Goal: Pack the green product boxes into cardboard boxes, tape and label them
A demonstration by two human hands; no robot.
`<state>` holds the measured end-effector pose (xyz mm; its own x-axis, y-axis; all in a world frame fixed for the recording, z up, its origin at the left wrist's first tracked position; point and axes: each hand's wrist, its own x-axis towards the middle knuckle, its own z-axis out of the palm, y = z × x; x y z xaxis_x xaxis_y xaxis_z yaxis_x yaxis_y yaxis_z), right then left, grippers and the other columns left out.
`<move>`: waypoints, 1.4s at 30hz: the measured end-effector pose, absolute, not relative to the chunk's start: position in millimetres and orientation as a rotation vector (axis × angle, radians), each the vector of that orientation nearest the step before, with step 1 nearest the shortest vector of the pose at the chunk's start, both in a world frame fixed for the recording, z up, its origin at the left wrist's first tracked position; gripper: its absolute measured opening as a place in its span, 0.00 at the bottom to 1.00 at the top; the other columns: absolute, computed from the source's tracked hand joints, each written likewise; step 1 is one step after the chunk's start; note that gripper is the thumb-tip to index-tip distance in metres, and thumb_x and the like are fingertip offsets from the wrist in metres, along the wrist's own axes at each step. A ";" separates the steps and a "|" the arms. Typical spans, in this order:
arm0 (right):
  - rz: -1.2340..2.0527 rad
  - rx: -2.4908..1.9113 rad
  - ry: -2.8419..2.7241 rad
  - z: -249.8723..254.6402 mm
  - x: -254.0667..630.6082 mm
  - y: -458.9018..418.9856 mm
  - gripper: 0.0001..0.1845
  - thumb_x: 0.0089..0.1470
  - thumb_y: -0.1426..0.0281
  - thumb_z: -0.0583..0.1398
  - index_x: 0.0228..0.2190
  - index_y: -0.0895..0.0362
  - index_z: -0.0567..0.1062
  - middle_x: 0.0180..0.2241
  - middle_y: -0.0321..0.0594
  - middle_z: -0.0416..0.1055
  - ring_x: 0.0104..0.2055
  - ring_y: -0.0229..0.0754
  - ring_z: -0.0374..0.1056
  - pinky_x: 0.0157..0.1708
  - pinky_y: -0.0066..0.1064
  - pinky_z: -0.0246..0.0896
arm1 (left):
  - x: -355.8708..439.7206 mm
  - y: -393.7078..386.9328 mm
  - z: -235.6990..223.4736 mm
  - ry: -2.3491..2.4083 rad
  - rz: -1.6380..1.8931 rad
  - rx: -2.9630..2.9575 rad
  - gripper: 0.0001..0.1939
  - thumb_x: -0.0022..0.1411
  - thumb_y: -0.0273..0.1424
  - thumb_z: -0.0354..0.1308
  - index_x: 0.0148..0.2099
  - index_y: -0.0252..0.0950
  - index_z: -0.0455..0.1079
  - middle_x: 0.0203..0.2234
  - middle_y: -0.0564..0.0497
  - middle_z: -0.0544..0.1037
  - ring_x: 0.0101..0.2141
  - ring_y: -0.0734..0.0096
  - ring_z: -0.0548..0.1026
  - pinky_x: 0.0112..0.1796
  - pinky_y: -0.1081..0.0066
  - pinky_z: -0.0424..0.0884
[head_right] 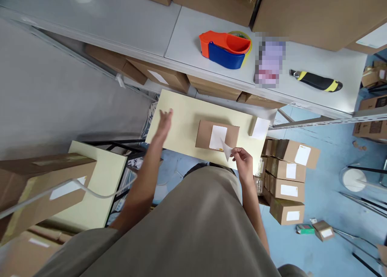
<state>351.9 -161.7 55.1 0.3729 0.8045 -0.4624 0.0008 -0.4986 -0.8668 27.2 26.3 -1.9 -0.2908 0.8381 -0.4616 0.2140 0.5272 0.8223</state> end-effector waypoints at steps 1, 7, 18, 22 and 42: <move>1.155 -1.825 -0.729 55.8 351.8 -162.9 0.14 0.54 0.54 0.67 0.30 0.52 0.80 0.30 0.39 0.78 0.34 0.45 0.74 0.33 0.35 0.69 | 51.1 5.4 -4.8 1.718 0.785 0.809 0.37 0.69 0.50 0.69 0.71 0.36 0.68 0.77 0.32 0.62 0.78 0.48 0.59 0.75 0.52 0.56; 0.721 -1.898 -1.081 66.7 338.6 -174.2 0.10 0.64 0.60 0.62 0.36 0.52 0.80 0.37 0.43 0.81 0.41 0.49 0.77 0.39 0.39 0.73 | 145.4 -108.1 17.1 1.039 0.745 0.511 0.27 0.63 0.53 0.74 0.51 0.37 0.77 0.59 0.33 0.82 0.60 0.47 0.82 0.69 0.47 0.70; 0.529 -1.738 -1.823 58.9 285.7 -195.4 0.10 0.71 0.71 0.59 0.41 0.51 0.82 0.46 0.48 0.81 0.49 0.54 0.77 0.51 0.46 0.75 | 138.1 -144.7 26.2 1.022 0.932 0.411 0.23 0.59 0.47 0.77 0.45 0.37 0.74 0.48 0.44 0.85 0.56 0.58 0.83 0.64 0.57 0.74; 0.628 -1.739 -1.889 52.6 281.0 -204.1 0.11 0.72 0.70 0.60 0.46 0.53 0.84 0.49 0.49 0.81 0.53 0.55 0.76 0.53 0.46 0.77 | 131.6 -149.7 16.6 1.068 0.994 0.474 0.22 0.57 0.45 0.78 0.42 0.38 0.74 0.43 0.49 0.84 0.51 0.63 0.84 0.60 0.61 0.76; 1.369 -1.681 -0.779 11.6 330.8 -170.3 0.24 0.49 0.47 0.72 0.33 0.56 0.87 0.35 0.44 0.83 0.34 0.42 0.72 0.30 0.32 0.65 | 124.3 -156.9 1.1 1.093 0.893 0.650 0.23 0.55 0.45 0.79 0.46 0.40 0.78 0.44 0.47 0.85 0.50 0.58 0.83 0.52 0.59 0.79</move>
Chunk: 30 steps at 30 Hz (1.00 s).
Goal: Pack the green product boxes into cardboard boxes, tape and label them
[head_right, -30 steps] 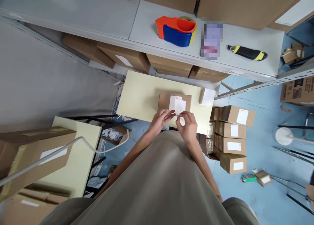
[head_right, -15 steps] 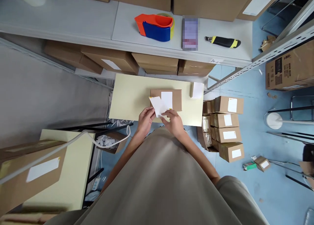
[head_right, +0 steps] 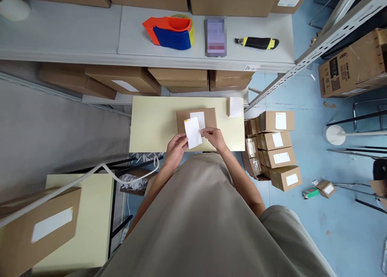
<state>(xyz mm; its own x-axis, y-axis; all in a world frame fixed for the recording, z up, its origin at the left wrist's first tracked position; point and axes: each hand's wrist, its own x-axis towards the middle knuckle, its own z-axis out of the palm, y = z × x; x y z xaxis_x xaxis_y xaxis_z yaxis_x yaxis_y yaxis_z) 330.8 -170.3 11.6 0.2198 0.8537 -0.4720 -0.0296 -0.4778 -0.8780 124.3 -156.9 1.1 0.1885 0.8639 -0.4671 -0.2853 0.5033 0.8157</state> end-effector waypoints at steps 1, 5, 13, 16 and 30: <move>1.380 -1.667 -0.771 10.9 331.2 -169.6 0.24 0.48 0.47 0.73 0.32 0.56 0.86 0.34 0.43 0.83 0.33 0.42 0.71 0.30 0.32 0.64 | 124.8 -156.4 0.4 1.092 0.886 0.652 0.22 0.55 0.45 0.79 0.47 0.40 0.78 0.45 0.47 0.85 0.50 0.58 0.83 0.52 0.59 0.79; 1.327 -1.648 -0.782 8.5 332.0 -166.7 0.23 0.47 0.47 0.72 0.29 0.55 0.82 0.31 0.41 0.80 0.33 0.43 0.71 0.33 0.34 0.67 | 128.1 -155.3 -3.7 1.091 0.884 0.643 0.21 0.56 0.43 0.78 0.46 0.40 0.79 0.45 0.47 0.85 0.49 0.59 0.83 0.52 0.60 0.78; 1.129 -1.514 -1.389 28.1 298.5 -187.3 0.05 0.62 0.67 0.66 0.34 0.52 0.82 0.38 0.40 0.81 0.37 0.42 0.74 0.38 0.33 0.70 | 126.4 -152.0 -15.5 1.155 0.941 0.576 0.14 0.54 0.39 0.76 0.39 0.41 0.78 0.37 0.50 0.85 0.44 0.62 0.83 0.50 0.62 0.77; 1.046 -1.473 -1.643 37.9 283.3 -198.8 0.05 0.64 0.73 0.65 0.36 0.51 0.82 0.42 0.41 0.82 0.43 0.44 0.77 0.44 0.34 0.72 | 121.0 -154.3 -17.9 1.137 0.922 0.572 0.13 0.53 0.41 0.74 0.36 0.40 0.79 0.35 0.50 0.84 0.41 0.62 0.83 0.48 0.62 0.78; 1.205 -1.831 -1.015 -26.5 352.0 -124.4 0.21 0.58 0.49 0.69 0.28 0.53 0.78 0.33 0.41 0.82 0.35 0.46 0.76 0.39 0.36 0.74 | 146.0 -89.9 -58.1 1.358 0.788 0.938 0.21 0.57 0.49 0.75 0.40 0.37 0.80 0.38 0.45 0.86 0.42 0.58 0.82 0.46 0.61 0.78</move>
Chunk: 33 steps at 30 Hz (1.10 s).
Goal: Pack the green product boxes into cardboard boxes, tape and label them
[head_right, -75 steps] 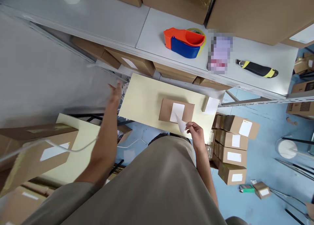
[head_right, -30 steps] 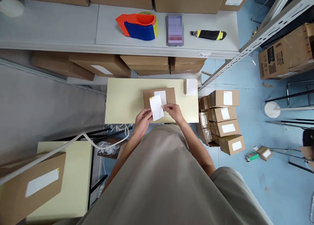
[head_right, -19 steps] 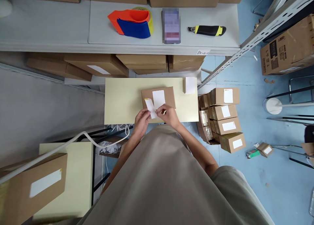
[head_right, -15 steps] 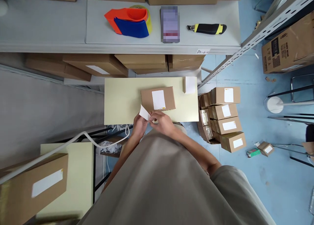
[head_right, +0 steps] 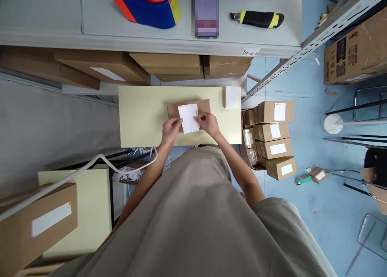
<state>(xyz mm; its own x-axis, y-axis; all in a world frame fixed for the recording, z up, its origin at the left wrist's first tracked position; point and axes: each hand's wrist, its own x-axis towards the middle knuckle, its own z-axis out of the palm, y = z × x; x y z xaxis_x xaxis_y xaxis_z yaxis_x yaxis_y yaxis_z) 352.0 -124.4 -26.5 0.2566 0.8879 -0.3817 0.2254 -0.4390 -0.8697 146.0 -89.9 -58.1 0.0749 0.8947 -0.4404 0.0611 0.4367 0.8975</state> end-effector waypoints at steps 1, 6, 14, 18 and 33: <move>1.181 -1.860 -1.022 -31.9 353.4 -119.4 0.22 0.58 0.47 0.69 0.27 0.52 0.77 0.33 0.41 0.82 0.36 0.47 0.76 0.40 0.37 0.74 | 149.6 -80.9 -64.1 1.396 0.772 0.991 0.19 0.58 0.48 0.74 0.40 0.37 0.80 0.38 0.44 0.86 0.42 0.57 0.82 0.47 0.61 0.78; 1.135 -1.954 -1.081 -53.4 354.9 -104.5 0.21 0.62 0.49 0.66 0.29 0.53 0.79 0.37 0.41 0.84 0.40 0.48 0.77 0.46 0.38 0.73 | 156.9 -55.6 -90.1 1.486 0.649 1.080 0.15 0.60 0.44 0.71 0.39 0.37 0.79 0.34 0.45 0.84 0.41 0.57 0.81 0.47 0.60 0.77; 1.082 -2.098 -1.179 -74.5 352.4 -103.3 0.11 0.66 0.61 0.65 0.33 0.53 0.80 0.39 0.44 0.85 0.41 0.50 0.78 0.45 0.39 0.72 | 158.7 -60.5 -98.1 1.581 0.610 1.218 0.09 0.64 0.37 0.66 0.39 0.36 0.80 0.38 0.44 0.86 0.42 0.58 0.81 0.48 0.62 0.74; 1.060 -2.119 -1.224 -76.5 349.9 -107.5 0.09 0.67 0.62 0.65 0.35 0.53 0.80 0.40 0.44 0.84 0.42 0.51 0.78 0.46 0.39 0.72 | 159.4 -65.0 -98.8 1.592 0.625 1.259 0.09 0.65 0.37 0.65 0.40 0.36 0.79 0.39 0.43 0.86 0.41 0.58 0.81 0.48 0.63 0.74; 0.977 -2.168 -1.301 -80.7 344.9 -109.4 0.08 0.70 0.64 0.64 0.37 0.53 0.79 0.44 0.45 0.84 0.45 0.50 0.78 0.50 0.39 0.72 | 161.6 -66.9 -100.8 1.622 0.614 1.344 0.08 0.66 0.37 0.63 0.40 0.37 0.79 0.38 0.44 0.86 0.41 0.59 0.81 0.49 0.63 0.74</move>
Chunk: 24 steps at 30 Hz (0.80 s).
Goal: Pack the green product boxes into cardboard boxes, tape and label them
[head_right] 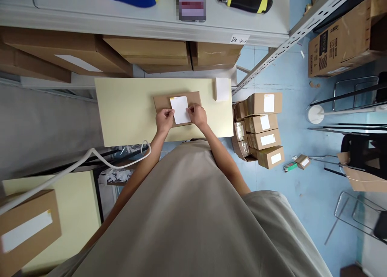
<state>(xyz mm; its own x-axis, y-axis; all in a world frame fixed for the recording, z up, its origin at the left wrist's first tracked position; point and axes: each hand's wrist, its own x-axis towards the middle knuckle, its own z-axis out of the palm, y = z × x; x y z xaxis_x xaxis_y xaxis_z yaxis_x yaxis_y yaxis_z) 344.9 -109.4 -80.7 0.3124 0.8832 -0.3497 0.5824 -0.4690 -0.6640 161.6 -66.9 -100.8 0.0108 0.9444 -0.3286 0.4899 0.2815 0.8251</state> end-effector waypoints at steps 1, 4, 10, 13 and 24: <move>0.977 -2.172 -1.303 -80.6 344.9 -109.4 0.08 0.71 0.64 0.63 0.37 0.53 0.79 0.44 0.45 0.84 0.45 0.50 0.78 0.51 0.39 0.72 | 162.0 -67.0 -100.7 1.626 0.613 1.347 0.08 0.66 0.37 0.63 0.40 0.37 0.79 0.39 0.44 0.86 0.41 0.59 0.81 0.49 0.63 0.74; 0.978 -2.171 -1.304 -80.5 345.1 -109.6 0.08 0.71 0.65 0.63 0.37 0.53 0.79 0.44 0.45 0.84 0.46 0.50 0.78 0.51 0.39 0.71 | 163.2 -67.4 -99.5 1.646 0.604 1.350 0.08 0.66 0.36 0.63 0.40 0.37 0.79 0.39 0.44 0.86 0.41 0.59 0.81 0.48 0.63 0.73; 0.964 -2.164 -1.302 -84.4 345.9 -109.0 0.10 0.71 0.62 0.63 0.38 0.53 0.79 0.44 0.45 0.84 0.44 0.50 0.77 0.50 0.39 0.72 | 164.1 -68.1 -96.5 1.645 0.601 1.353 0.08 0.67 0.36 0.64 0.41 0.37 0.79 0.39 0.44 0.86 0.40 0.58 0.81 0.47 0.63 0.72; 0.970 -2.161 -1.304 -86.7 346.4 -108.7 0.13 0.72 0.59 0.62 0.38 0.53 0.80 0.44 0.46 0.84 0.44 0.51 0.77 0.50 0.40 0.72 | 164.6 -68.4 -95.6 1.662 0.591 1.358 0.08 0.67 0.36 0.64 0.41 0.37 0.79 0.39 0.44 0.86 0.41 0.58 0.81 0.47 0.63 0.72; 0.974 -2.176 -1.308 -87.8 345.4 -108.9 0.10 0.72 0.62 0.62 0.40 0.53 0.81 0.45 0.45 0.83 0.45 0.51 0.77 0.51 0.40 0.71 | 166.1 -68.5 -98.7 1.681 0.572 1.368 0.09 0.68 0.36 0.63 0.42 0.36 0.79 0.41 0.43 0.86 0.43 0.56 0.81 0.49 0.62 0.72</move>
